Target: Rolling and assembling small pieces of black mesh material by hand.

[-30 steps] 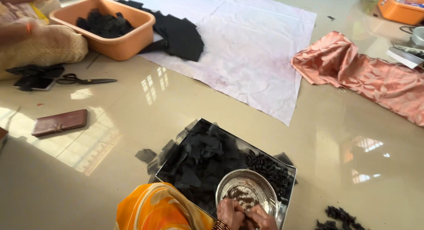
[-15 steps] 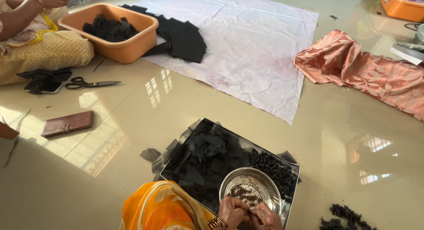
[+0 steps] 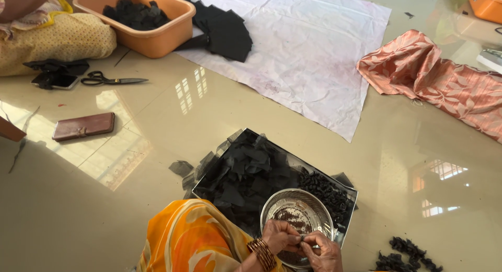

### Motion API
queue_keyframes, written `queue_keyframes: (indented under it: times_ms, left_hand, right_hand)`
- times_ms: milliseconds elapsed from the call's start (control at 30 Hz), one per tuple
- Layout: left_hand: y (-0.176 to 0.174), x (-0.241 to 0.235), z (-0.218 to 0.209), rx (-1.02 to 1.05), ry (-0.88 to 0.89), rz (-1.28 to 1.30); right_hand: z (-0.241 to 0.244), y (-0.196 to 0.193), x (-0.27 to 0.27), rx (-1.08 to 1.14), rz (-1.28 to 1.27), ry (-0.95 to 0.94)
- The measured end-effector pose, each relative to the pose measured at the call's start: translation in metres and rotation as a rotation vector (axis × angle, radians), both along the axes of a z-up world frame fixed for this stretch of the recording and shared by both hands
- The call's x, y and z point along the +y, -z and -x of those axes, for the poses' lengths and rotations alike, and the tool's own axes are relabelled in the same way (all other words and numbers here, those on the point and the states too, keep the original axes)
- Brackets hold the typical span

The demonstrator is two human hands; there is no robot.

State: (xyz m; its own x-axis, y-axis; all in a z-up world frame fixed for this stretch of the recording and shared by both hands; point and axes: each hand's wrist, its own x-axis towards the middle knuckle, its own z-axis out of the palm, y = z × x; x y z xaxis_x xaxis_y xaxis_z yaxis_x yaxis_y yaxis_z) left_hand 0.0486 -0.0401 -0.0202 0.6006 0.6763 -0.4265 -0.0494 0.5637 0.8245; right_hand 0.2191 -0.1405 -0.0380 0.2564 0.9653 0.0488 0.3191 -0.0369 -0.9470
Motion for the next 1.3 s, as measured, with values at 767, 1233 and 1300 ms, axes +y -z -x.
queue_keyframes:
  times_ms: [767, 1233, 1300]
  left_hand:
    - [-0.019, 0.017, 0.017, -0.285, 0.197, -0.115]
    - [-0.025, 0.011, 0.021, -0.290, 0.174, -0.130]
    - [-0.006, 0.016, 0.016, -0.369, 0.155, -0.027]
  right_hand:
    - [0.021, -0.070, 0.020, -0.402, 0.212, 0.124]
    - [0.008, -0.099, 0.006, 0.274, 0.458, 0.243]
    - [0.027, -0.125, 0.002, -0.293, 0.158, -0.135]
